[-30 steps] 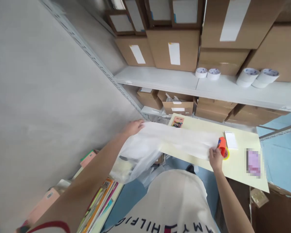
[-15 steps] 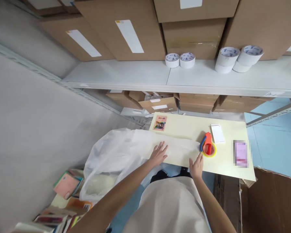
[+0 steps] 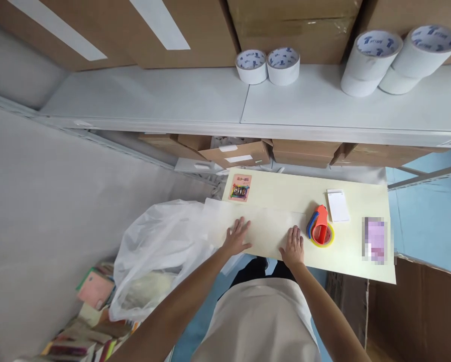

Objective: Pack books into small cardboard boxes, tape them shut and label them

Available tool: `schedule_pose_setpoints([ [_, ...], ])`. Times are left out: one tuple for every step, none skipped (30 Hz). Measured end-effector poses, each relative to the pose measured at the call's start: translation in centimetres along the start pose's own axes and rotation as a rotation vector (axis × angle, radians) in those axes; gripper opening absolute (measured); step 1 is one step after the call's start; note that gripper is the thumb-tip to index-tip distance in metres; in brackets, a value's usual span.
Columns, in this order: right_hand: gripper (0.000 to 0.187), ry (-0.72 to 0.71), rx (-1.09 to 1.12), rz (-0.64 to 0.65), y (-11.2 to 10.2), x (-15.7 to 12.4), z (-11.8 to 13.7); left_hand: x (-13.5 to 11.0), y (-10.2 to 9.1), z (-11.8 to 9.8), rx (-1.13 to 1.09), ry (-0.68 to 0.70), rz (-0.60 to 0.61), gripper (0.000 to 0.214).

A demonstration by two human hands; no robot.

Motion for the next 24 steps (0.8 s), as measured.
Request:
schedule_pose_setpoints([
  [0.079,0.001,-0.02,0.006,0.2,-0.3,-0.1,0.0,0.1,0.1,-0.016,-0.001,0.008,0.098],
  [0.078,0.005,-0.036,0.011,0.3,-0.5,-0.2,0.0,0.1,0.2,-0.033,-0.003,0.012,0.098],
  [0.078,0.014,-0.051,0.014,0.3,-0.7,-0.2,0.0,0.1,0.1,-0.051,-0.007,0.009,0.098],
  [0.078,0.028,-0.063,0.016,0.2,-0.8,-0.1,0.0,0.1,0.0,-0.071,-0.017,-0.001,0.095],
  [0.077,0.042,-0.072,0.012,0.0,-0.7,0.2,0.0,0.1,-0.1,-0.092,-0.032,-0.021,0.089],
  [0.076,0.051,-0.072,0.002,-0.3,-0.5,0.5,0.1,-0.1,-0.1,-0.118,-0.052,-0.049,0.081],
  [0.075,0.047,-0.061,-0.016,-0.7,-0.2,1.1,0.2,-0.3,0.0,-0.152,-0.075,-0.086,0.072],
  [0.074,0.028,-0.035,-0.04,-1.1,0.4,1.9,0.4,-0.6,0.2,-0.196,-0.092,-0.132,0.063],
  [0.073,-0.007,0.009,-0.063,-1.4,1.0,2.9,0.8,-1.1,0.5,-0.249,-0.102,-0.189,0.057],
  [0.073,-0.046,0.076,-0.078,-1.7,1.9,4.0,1.2,-1.7,1.1,-0.311,-0.102,-0.255,0.053],
  [0.073,-0.076,0.168,-0.079,-1.8,3.0,5.2,1.7,-2.4,1.8,-0.378,-0.097,-0.327,0.051],
  [0.073,-0.085,0.285,-0.064,-1.8,4.2,6.5,2.4,-3.2,2.7,-0.448,-0.087,-0.4,0.049],
  [0.074,-0.064,0.429,-0.041,-1.7,5.6,7.9,3.2,-4.0,3.7,-0.522,-0.084,-0.47,0.047],
  [0.073,-0.016,0.587,-0.012,-1.4,7.1,9.2,4.2,-4.8,4.8,-0.605,-0.092,-0.529,0.043],
  [0.073,0.049,0.741,0.01,-1.1,8.6,10.4,5.2,-5.6,5.9,-0.694,-0.115,-0.571,0.039],
  [0.072,0.111,0.86,0.008,-0.7,10.0,11.6,6.2,-6.1,6.9,-0.79,-0.16,-0.59,0.036],
  [0.071,0.144,0.917,0.002,-0.2,11.4,12.8,7.3,-6.6,7.8,-0.869,-0.203,-0.591,0.034],
  [0.07,0.169,0.949,-0.012,0.2,12.6,13.8,8.3,-6.8,8.5,-0.926,-0.235,-0.581,0.034],
  [0.07,0.18,0.962,-0.028,0.6,13.6,14.8,9.3,-6.8,9.1,-0.969,-0.261,-0.563,0.036],
  [0.069,0.179,0.974,-0.039,0.9,14.4,15.7,10.2,-6.7,9.6,-0.996,-0.274,-0.542,0.038],
  [0.066,0.176,0.999,-0.048,1.3,15.0,16.4,10.9,-6.5,9.9,-1.015,-0.281,-0.521,0.04],
  [0.063,0.165,1.03,-0.052,1.5,15.4,17.1,11.5,-6.2,10.1,-1.037,-0.287,-0.5,0.042],
  [0.058,0.144,1.064,-0.053,1.6,15.7,17.7,11.9,-6.0,10.2,-1.058,-0.288,-0.479,0.042],
  [0.052,0.116,1.098,-0.054,1.6,15.9,18.3,12.2,-5.8,10.2,-1.076,-0.282,-0.457,0.04],
])
Point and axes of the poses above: each hand's wrist, its own x-axis towards the middle knuckle, its own y-axis out of the palm, z = x × y, the point moved 1 cm from there along x, towards the middle knuckle, and after that the axes turned 10 degrees about x, right-handed, at the moved point
